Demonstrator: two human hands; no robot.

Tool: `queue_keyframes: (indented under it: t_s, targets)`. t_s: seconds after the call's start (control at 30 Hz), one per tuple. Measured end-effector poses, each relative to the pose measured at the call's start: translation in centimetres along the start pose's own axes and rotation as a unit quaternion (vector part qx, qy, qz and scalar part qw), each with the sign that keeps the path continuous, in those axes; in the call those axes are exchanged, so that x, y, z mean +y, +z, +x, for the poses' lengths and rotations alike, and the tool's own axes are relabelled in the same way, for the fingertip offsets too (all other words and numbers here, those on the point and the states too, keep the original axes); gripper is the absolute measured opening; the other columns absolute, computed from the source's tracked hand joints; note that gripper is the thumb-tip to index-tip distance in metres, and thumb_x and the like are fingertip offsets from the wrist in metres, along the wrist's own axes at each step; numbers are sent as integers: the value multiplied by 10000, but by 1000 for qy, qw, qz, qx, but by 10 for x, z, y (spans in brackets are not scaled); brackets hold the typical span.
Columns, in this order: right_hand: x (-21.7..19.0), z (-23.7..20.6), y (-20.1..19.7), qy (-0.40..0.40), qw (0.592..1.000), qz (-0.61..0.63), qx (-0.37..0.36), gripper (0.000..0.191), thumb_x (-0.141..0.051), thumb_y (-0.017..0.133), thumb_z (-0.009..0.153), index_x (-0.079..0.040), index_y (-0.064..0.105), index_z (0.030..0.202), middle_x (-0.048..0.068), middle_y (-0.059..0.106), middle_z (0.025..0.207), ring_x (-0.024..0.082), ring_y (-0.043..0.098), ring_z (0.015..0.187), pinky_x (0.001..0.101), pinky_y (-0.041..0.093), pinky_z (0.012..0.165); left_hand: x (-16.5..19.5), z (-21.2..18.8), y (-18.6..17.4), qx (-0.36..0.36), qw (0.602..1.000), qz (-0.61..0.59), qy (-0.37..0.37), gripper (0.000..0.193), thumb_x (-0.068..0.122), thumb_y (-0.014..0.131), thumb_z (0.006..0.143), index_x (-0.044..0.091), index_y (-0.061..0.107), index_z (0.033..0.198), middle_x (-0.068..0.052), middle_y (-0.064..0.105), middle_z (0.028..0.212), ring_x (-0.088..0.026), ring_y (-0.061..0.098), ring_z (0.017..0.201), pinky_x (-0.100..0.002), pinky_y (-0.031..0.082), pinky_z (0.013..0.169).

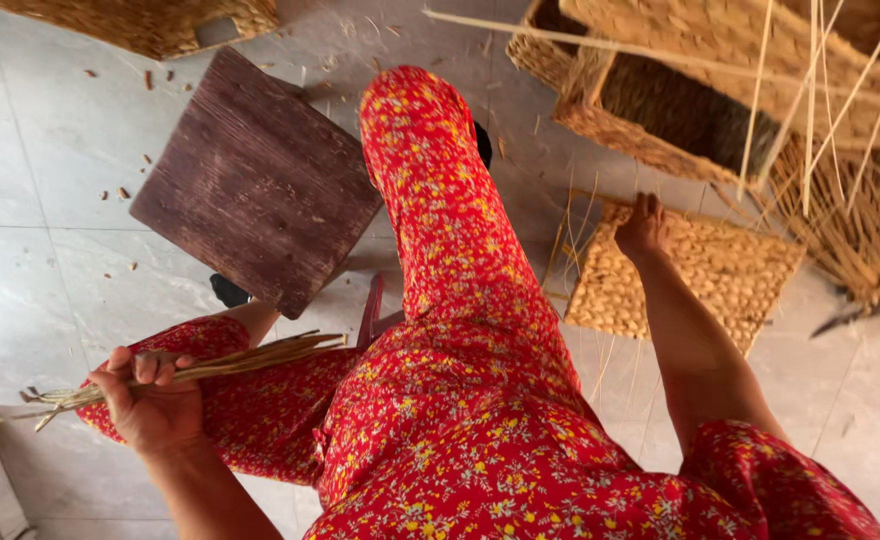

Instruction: The person gathers dried water hyacinth stalks from a workbench, sorts and trims them, then sits with a woven water hyacinth panel on their lap. They trim stray fibers from the panel with a small knife, fit the panel onto a bamboo basket frame, and cut excess strands with scissors.

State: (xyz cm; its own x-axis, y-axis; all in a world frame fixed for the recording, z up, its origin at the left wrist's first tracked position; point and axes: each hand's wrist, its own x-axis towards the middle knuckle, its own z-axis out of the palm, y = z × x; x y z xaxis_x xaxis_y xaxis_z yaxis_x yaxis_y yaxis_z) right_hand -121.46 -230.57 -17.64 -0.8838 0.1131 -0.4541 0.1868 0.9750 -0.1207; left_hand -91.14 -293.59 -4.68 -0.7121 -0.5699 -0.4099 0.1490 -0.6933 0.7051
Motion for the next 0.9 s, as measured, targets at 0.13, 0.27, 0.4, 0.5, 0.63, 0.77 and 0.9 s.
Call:
queue_keyframes:
  t_s: [0.13,0.27,0.4,0.5,0.63,0.77,0.9]
  targets:
    - [-30,21,-25,102,977,-109,-152,558,-168,616,899,-110,466,1433,150,353,1572,445,393,1363,603,406,1041,-3,-4,17,-12,1000,-12,-6,401,498,482,1192,122,614,1143,26,470,844,-125,453,778,-364,447,899]
    - [-72,-20,-58,-79,944,-144,-286,392,-348,591,974,-164,644,1316,118,712,1234,289,715,1092,466,573,925,-5,-6,38,20,1000,7,1,407,504,486,1187,119,617,1173,17,476,846,-140,461,794,-394,461,945]
    - [-90,-64,-94,-192,955,65,-215,371,-404,578,972,-239,668,1293,123,789,994,281,782,893,430,607,819,-10,0,52,21,1000,22,3,400,490,488,1191,112,617,1209,-2,522,918,-145,471,815,-417,465,972]
    - [-99,-51,-84,-201,953,109,-197,313,-329,569,1000,-221,721,1252,146,783,994,320,771,914,455,609,829,-13,5,54,4,1000,21,-7,402,491,494,1204,108,617,1220,-11,537,936,-149,478,827,-422,463,980]
    - [-110,-18,-33,-154,979,82,-109,563,-340,667,957,-222,480,1475,229,719,1114,424,690,1037,511,558,888,-11,5,37,0,1000,16,-18,414,508,507,1227,109,616,1220,-8,526,914,-152,481,828,-428,465,986]
    - [-117,11,8,-80,985,132,-73,904,-237,703,887,-244,178,1623,291,640,1253,494,625,1123,552,512,930,-11,-5,13,13,1000,16,-23,415,514,509,1209,114,619,1232,-16,540,934,-154,484,839,-449,464,1018]
    - [-125,41,34,12,980,90,-179,983,-272,743,884,-207,98,1623,317,643,1233,476,614,1185,538,494,1001,-13,-14,-5,13,999,21,-22,415,509,490,1226,114,613,1228,-14,527,949,-156,478,869,-425,450,1002]
